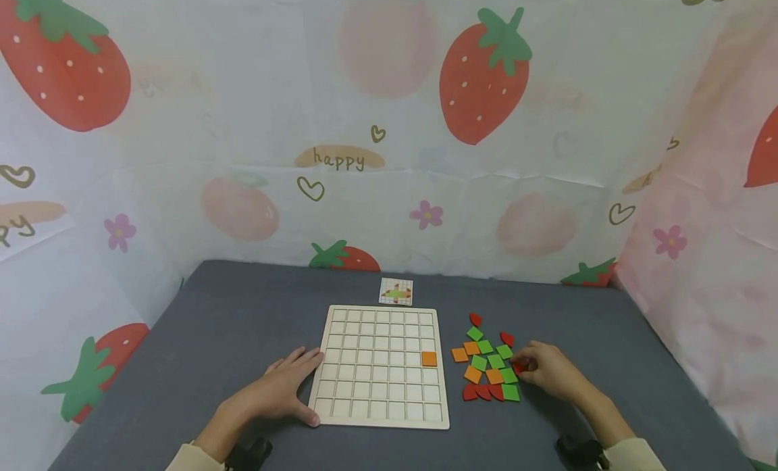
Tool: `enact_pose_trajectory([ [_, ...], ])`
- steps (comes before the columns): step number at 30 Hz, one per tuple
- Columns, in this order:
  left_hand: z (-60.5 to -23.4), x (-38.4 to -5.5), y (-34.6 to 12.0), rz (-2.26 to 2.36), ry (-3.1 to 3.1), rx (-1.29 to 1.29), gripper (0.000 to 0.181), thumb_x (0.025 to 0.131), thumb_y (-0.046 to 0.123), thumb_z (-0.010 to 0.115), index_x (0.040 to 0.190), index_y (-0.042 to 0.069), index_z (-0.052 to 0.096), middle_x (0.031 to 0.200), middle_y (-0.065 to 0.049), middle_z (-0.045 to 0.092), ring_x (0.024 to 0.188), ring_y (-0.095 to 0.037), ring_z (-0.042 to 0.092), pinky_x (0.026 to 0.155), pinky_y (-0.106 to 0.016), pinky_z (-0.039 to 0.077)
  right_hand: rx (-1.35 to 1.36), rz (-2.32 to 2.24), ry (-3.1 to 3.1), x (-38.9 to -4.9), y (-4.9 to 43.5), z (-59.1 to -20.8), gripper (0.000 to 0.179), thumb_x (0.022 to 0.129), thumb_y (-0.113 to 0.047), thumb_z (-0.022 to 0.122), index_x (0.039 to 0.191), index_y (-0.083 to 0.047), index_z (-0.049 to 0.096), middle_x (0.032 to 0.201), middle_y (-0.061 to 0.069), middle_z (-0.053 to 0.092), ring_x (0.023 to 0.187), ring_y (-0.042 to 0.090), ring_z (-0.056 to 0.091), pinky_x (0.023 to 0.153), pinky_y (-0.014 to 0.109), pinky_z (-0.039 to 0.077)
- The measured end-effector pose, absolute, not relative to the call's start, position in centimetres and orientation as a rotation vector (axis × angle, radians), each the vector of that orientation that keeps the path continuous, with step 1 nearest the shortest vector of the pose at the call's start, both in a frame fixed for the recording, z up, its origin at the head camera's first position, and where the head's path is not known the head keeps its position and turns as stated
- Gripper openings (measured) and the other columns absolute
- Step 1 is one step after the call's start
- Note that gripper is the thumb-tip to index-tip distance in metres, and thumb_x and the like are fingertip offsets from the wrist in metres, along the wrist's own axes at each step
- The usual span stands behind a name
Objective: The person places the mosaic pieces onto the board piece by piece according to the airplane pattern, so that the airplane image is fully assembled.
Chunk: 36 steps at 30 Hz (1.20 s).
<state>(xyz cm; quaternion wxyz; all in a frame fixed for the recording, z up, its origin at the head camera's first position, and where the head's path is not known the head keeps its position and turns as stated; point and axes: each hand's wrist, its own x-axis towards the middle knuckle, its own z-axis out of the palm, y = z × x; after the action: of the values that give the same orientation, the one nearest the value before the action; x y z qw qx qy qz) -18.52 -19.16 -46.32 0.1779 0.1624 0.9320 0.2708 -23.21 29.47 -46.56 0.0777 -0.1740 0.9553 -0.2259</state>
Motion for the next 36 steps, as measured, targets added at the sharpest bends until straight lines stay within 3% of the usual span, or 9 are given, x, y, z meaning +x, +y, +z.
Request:
enact_pose_trajectory([
  [36,-46.7,-18.8,-19.1,0.757,2.643,0.454,0.112,0.061,0.040,0.089,0.150,0.001,0.034,0.158,-0.019,0.030,0.148,-0.045,0.017,0.111,-0.070,0.015,-0.635,-0.894,2.940,-23.9,26.7,-45.3,0.026,0.085,-0.006,0.071,0.110,0.000,0.071,0.092,0.004,0.063,0.080,0.009,0.057,0.066,0.024,0.051],
])
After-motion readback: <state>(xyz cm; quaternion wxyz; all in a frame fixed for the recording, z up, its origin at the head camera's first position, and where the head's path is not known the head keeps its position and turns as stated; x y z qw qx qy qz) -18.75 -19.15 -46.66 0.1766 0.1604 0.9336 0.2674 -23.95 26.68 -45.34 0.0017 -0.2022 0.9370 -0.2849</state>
